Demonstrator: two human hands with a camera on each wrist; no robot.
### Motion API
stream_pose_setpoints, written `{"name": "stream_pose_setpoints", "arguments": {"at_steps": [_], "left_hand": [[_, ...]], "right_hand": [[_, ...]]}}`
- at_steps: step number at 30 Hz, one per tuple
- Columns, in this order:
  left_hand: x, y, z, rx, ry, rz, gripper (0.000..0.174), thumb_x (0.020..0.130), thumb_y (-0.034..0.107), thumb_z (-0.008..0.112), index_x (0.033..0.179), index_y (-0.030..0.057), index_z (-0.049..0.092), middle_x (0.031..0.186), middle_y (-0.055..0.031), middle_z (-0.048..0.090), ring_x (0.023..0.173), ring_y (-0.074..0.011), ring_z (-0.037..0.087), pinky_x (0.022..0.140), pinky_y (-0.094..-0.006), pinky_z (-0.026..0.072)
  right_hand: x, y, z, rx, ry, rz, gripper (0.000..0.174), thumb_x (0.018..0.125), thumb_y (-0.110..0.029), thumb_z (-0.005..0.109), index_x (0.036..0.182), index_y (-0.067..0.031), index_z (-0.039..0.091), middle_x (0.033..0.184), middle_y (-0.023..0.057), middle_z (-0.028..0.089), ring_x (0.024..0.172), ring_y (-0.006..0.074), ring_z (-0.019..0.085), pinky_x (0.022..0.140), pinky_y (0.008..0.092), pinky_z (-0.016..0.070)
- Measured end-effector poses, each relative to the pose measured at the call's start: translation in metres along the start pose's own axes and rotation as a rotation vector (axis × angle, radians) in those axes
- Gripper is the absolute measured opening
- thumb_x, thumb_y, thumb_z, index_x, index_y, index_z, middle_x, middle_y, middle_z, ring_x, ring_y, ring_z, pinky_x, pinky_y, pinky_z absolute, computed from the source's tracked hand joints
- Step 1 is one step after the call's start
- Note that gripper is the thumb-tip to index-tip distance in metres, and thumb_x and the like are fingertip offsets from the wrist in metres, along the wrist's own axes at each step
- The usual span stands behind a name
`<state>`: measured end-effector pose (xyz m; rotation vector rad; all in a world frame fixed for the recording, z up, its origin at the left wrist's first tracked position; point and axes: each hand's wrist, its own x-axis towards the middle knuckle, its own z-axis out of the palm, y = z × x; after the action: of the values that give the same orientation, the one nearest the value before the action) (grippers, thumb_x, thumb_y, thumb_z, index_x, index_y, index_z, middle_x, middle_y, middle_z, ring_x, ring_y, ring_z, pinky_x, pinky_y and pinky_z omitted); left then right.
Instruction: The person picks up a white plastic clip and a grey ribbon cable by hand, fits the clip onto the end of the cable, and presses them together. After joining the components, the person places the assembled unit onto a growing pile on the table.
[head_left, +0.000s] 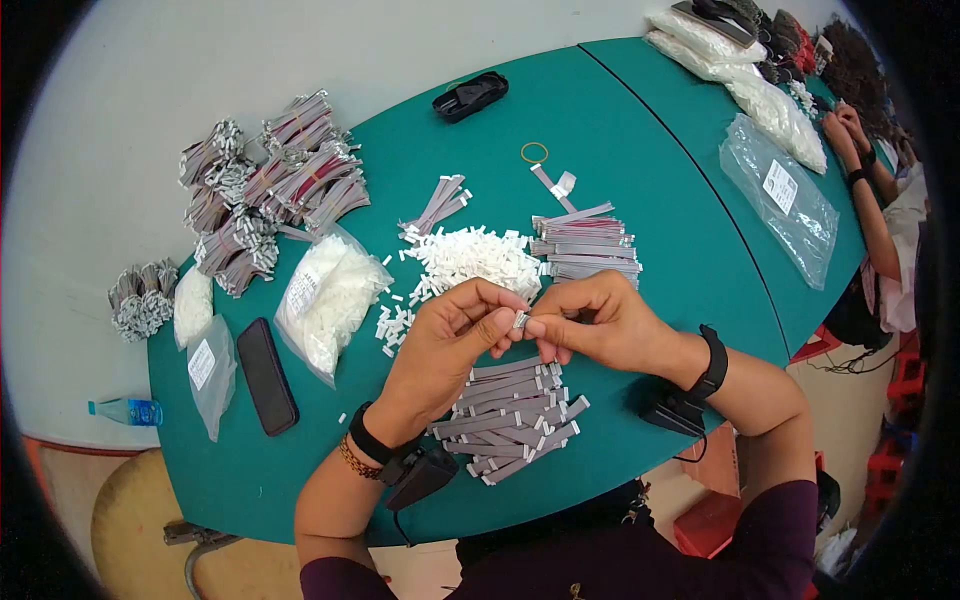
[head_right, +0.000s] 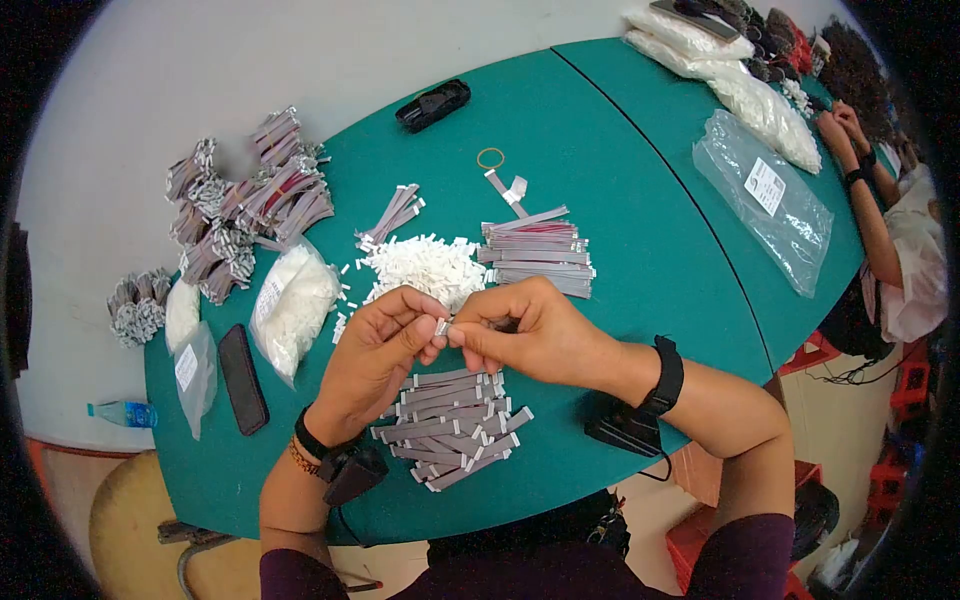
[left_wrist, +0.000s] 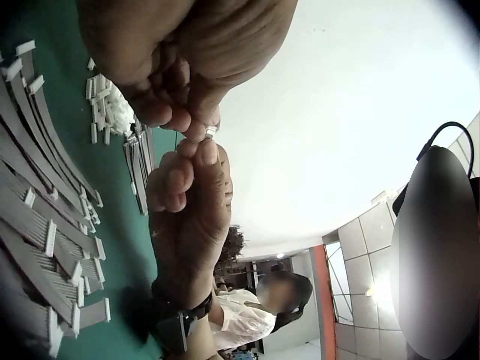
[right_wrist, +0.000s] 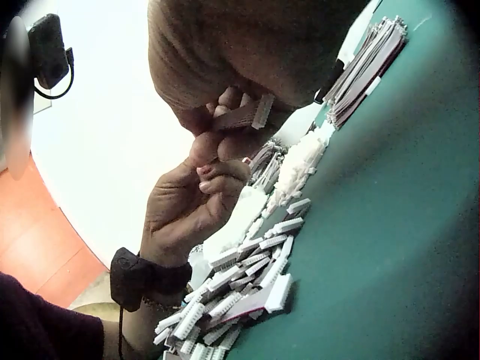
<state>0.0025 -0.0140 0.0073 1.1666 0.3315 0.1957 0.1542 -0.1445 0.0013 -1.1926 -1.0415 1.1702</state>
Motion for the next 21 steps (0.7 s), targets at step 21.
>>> {"name": "stream_pose_setpoints", "arguments": {"at_steps": [21], "left_hand": [[0.0,-0.0015,-0.0008,-0.001,-0.004,-0.011,0.016,0.089,0.012,0.056,0.1,-0.0001,0.058,0.084,-0.0032,0.059,0.076,-0.0073,0.052,0.068,-0.0209,0.0408]], "right_hand": [[-0.001,-0.001,-0.0004,-0.188,0.027,-0.151,0.017,0.089,-0.013,0.056,0.078,-0.0007,0.063,0.063,0.0005,0.059,0.055,0.0041,0.053,0.048,0.0201,0.0407]]}}
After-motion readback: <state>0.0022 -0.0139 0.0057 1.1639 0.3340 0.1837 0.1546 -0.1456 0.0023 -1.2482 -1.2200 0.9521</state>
